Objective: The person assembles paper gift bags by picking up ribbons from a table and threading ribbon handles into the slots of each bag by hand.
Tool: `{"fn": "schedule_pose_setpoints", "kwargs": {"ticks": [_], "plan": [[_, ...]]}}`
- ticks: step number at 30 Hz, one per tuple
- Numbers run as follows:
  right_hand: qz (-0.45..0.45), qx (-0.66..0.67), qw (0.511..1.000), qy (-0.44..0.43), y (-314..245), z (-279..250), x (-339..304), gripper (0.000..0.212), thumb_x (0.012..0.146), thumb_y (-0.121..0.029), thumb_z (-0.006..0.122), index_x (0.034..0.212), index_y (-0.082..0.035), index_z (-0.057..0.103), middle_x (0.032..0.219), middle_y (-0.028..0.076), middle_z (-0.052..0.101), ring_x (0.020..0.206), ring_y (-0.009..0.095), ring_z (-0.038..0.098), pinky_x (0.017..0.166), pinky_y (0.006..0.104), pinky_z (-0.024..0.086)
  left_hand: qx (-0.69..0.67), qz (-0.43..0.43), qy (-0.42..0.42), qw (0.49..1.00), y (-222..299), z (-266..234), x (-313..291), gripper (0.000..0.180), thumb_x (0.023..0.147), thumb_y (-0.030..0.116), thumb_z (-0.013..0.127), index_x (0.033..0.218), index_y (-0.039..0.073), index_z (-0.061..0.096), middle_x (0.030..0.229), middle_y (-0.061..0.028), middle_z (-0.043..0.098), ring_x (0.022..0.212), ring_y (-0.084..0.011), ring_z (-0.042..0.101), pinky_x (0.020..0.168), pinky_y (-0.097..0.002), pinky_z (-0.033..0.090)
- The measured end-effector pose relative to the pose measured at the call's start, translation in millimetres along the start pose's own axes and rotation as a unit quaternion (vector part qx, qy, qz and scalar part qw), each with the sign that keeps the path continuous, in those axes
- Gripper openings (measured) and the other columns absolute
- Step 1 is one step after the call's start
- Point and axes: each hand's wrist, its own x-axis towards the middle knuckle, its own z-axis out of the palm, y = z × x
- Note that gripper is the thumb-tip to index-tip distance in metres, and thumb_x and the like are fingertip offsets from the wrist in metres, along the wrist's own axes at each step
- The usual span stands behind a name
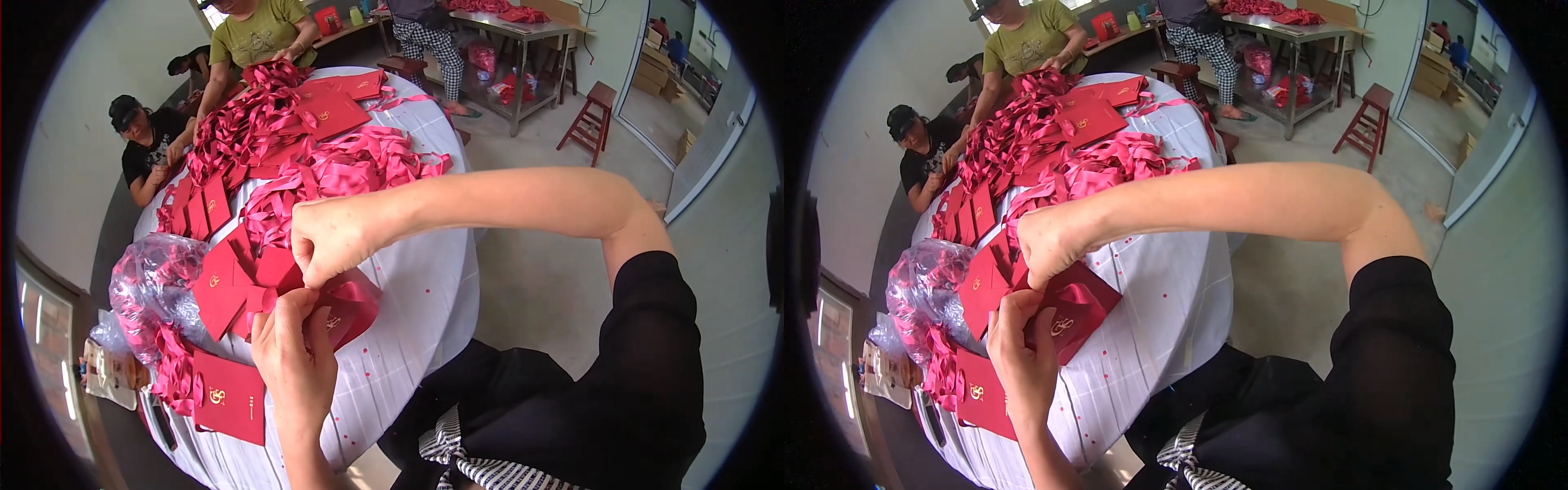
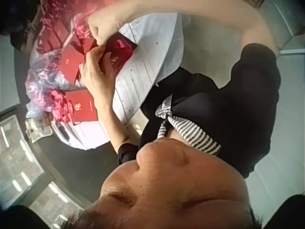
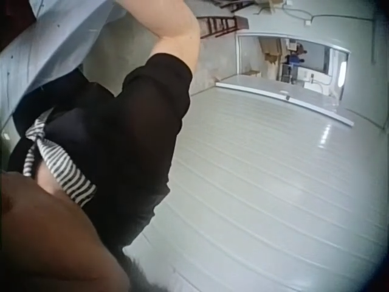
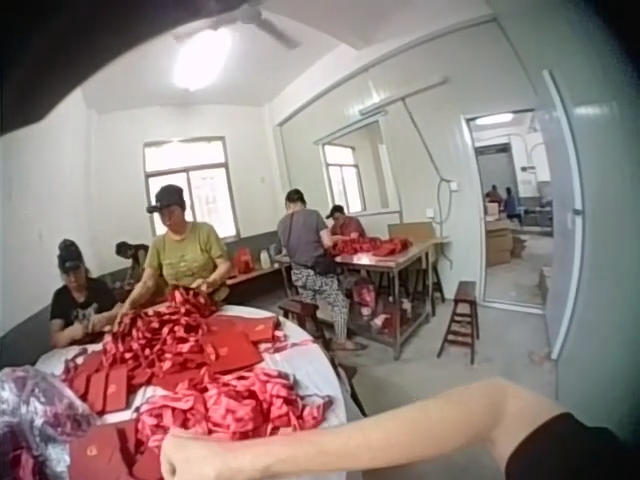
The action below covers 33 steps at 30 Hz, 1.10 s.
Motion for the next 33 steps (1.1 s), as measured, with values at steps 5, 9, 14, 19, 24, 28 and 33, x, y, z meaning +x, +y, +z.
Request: {"fn": "schedule_pose_setpoints", "kwargs": {"ticks": [5, 9, 14, 19, 24, 28, 33], "plan": [[-0.046, 0.193, 0.975, 0.102, 4, -4, -1, 0.018, 0.076, -0.017, 0.069, 0.077, 0.001, 0.071, 0.066, 0.003, 0.063, 0.060, 0.007, 0.053, 0.055, 0.0254, 0.041, -0.017, -0.001, 0.009, 1.000, 1, 1, -1, 0.017, 0.075, -0.005, 0.064, 0.088, 0.004, 0.057, 0.077, -0.0057, 0.065, 0.067, -0.0233, 0.059, 0.064, -0.0334, 0.037], [-0.090, 0.334, 0.921, 0.180, 19, -15, 8, 0.017, 0.082, -0.016, 0.067, 0.086, 0.000, 0.071, 0.079, 0.003, 0.067, 0.072, 0.007, 0.057, 0.062, 0.0232, 0.043, -0.021, -0.001, 0.000, 1.000, -1, 0, 2, 0.017, 0.076, -0.004, 0.063, 0.089, 0.004, 0.057, 0.077, -0.0051, 0.065, 0.065, -0.0241, 0.057, 0.063, -0.0336, 0.036], [-0.050, 0.389, 0.868, 0.304, 36, -30, 13, 0.016, 0.083, -0.019, 0.067, 0.087, -0.003, 0.070, 0.080, 0.001, 0.067, 0.071, 0.005, 0.056, 0.060, 0.0195, 0.040, 0.023, 0.033, -0.039, 0.998, -2, -5, 4, 0.014, 0.079, 0.001, 0.063, 0.092, 0.004, 0.058, 0.072, -0.0073, 0.061, 0.063, -0.0245, 0.054, 0.064, -0.0333, 0.036], [-0.086, 0.411, 0.863, 0.281, 47, -25, 21, 0.017, 0.090, -0.021, 0.062, 0.093, -0.004, 0.066, 0.073, -0.004, 0.058, 0.058, 0.003, 0.048, 0.052, 0.0173, 0.038, 0.039, 0.026, -0.041, 0.998, 2, -5, 3, 0.012, 0.080, 0.009, 0.068, 0.086, 0.004, 0.059, 0.066, -0.0058, 0.057, 0.060, -0.0228, 0.052, 0.063, -0.0343, 0.036], [-0.031, 0.376, 0.920, 0.108, 56, -2, -5, 0.045, 0.094, -0.050, 0.048, 0.090, -0.006, 0.057, 0.070, -0.001, 0.052, 0.062, 0.008, 0.049, 0.058, 0.0231, 0.041, 0.056, 0.039, -0.022, 0.997, -1, -4, 2, 0.010, 0.078, 0.004, 0.065, 0.086, 0.003, 0.058, 0.061, -0.0054, 0.055, 0.060, -0.0218, 0.052, 0.061, -0.0336, 0.036], [-0.101, 0.323, 0.937, 0.080, 47, 10, -27, 0.045, 0.095, -0.046, 0.050, 0.100, -0.002, 0.060, 0.078, 0.000, 0.055, 0.071, 0.006, 0.049, 0.065, 0.0225, 0.042, 0.064, 0.037, -0.039, 0.997, 1, -4, 2, 0.011, 0.078, 0.000, 0.061, 0.088, 0.002, 0.058, 0.064, -0.0067, 0.056, 0.061, -0.0222, 0.054, 0.061, -0.0340, 0.037], [-0.084, 0.192, 0.950, 0.233, 45, 18, -29, 0.040, 0.094, -0.040, 0.055, 0.102, -0.001, 0.060, 0.085, 0.000, 0.060, 0.077, 0.006, 0.055, 0.067, 0.0232, 0.045, 0.063, 0.047, -0.038, 0.996, 0, -4, 2, 0.016, 0.075, -0.003, 0.059, 0.091, 0.001, 0.057, 0.064, -0.0070, 0.055, 0.061, -0.0221, 0.054, 0.061, -0.0341, 0.037]]}}
